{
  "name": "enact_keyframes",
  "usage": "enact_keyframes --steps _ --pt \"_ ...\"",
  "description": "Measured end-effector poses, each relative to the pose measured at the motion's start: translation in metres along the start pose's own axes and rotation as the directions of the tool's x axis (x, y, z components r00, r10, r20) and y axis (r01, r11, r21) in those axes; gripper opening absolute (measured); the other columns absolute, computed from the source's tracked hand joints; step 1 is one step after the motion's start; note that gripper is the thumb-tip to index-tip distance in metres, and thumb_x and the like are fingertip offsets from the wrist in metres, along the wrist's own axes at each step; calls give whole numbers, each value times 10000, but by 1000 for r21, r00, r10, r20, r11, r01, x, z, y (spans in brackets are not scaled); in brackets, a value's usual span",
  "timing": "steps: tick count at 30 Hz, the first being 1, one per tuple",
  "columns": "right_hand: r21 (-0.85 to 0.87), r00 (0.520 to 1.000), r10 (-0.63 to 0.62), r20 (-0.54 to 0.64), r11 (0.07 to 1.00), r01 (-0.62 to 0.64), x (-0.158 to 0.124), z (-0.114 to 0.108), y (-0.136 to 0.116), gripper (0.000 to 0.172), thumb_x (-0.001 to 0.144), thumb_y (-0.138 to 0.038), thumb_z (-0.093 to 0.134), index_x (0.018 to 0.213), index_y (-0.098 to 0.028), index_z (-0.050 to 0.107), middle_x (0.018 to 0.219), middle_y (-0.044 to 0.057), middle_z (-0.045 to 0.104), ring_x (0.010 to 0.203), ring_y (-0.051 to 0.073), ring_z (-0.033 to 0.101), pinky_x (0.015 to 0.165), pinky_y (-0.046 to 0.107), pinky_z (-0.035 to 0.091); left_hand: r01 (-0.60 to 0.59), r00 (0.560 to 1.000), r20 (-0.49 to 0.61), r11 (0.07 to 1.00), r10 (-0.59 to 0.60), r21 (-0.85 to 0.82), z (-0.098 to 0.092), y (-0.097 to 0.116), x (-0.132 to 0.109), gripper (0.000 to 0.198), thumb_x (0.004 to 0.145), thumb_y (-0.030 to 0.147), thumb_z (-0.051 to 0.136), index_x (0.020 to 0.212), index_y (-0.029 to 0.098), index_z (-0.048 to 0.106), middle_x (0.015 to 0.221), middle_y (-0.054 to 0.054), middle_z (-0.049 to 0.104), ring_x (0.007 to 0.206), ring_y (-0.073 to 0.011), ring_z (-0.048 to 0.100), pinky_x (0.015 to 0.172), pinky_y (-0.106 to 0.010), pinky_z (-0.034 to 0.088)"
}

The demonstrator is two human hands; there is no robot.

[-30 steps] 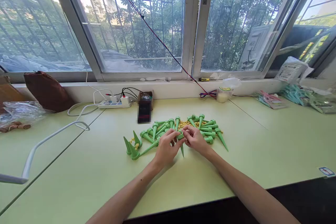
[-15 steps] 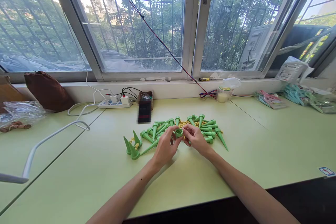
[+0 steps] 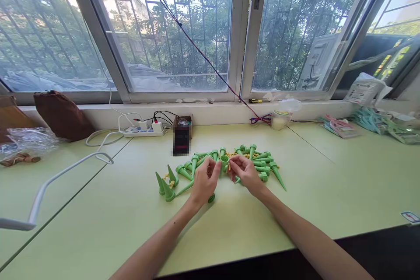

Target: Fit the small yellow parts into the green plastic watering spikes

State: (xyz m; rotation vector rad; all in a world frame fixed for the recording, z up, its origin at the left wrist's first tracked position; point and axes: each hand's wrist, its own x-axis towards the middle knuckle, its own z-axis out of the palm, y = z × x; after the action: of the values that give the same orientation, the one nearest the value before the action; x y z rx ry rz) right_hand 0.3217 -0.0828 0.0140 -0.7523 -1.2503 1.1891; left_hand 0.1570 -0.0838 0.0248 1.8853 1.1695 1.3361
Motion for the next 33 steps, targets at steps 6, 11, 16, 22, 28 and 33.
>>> enact_keyframes --steps 6,11,16,22,28,33 --pt "-7 999 -3 40 1000 3 -1 1 -1 343 825 -503 745 867 -197 595 660 -12 642 480 131 597 438 252 475 296 949 192 918 -251 -264 1 -1 2 631 912 693 413 582 176 562 515 3 508 390 -92 392 389 -234 262" --pt "-38 998 -23 61 999 25 -2 2 -2 332 826 -502 744 860 -197 618 657 -14 625 509 132 585 470 262 478 442 896 253 796 -365 -413 -1 0 5 664 856 741 464 578 151 585 541 -24 564 381 -84 432 358 -207 288" --pt "-65 996 -12 91 998 18 -3 2 -4 349 822 -532 734 850 -200 630 621 -19 602 503 132 550 486 275 469 509 855 353 741 -379 -437 -3 -1 6 590 818 684 586 591 140 597 615 -37 597 420 -68 429 353 -185 287" --pt "-115 997 -6 78 993 15 -2 0 -4 390 807 -582 720 831 -207 615 585 -29 568 474 135 524 467 282 438 495 853 392 772 -345 -399 -3 -5 4 564 816 670 606 626 139 627 499 -2 513 419 -84 421 377 -188 298" --pt "-165 997 -17 82 986 30 -3 -2 1 360 849 -551 694 811 -204 606 565 -43 541 424 115 482 414 257 376 422 877 387 843 -286 -333 -5 -5 2 558 848 676 571 648 156 580 489 12 501 428 -93 443 411 -200 320" --pt "-168 998 -12 65 986 23 -2 -2 1 371 853 -552 685 785 -201 585 560 -49 531 396 96 442 404 249 359 355 891 378 904 -251 -237 -7 -3 1 529 858 689 542 724 177 548 520 25 525 427 -94 434 435 -216 320"
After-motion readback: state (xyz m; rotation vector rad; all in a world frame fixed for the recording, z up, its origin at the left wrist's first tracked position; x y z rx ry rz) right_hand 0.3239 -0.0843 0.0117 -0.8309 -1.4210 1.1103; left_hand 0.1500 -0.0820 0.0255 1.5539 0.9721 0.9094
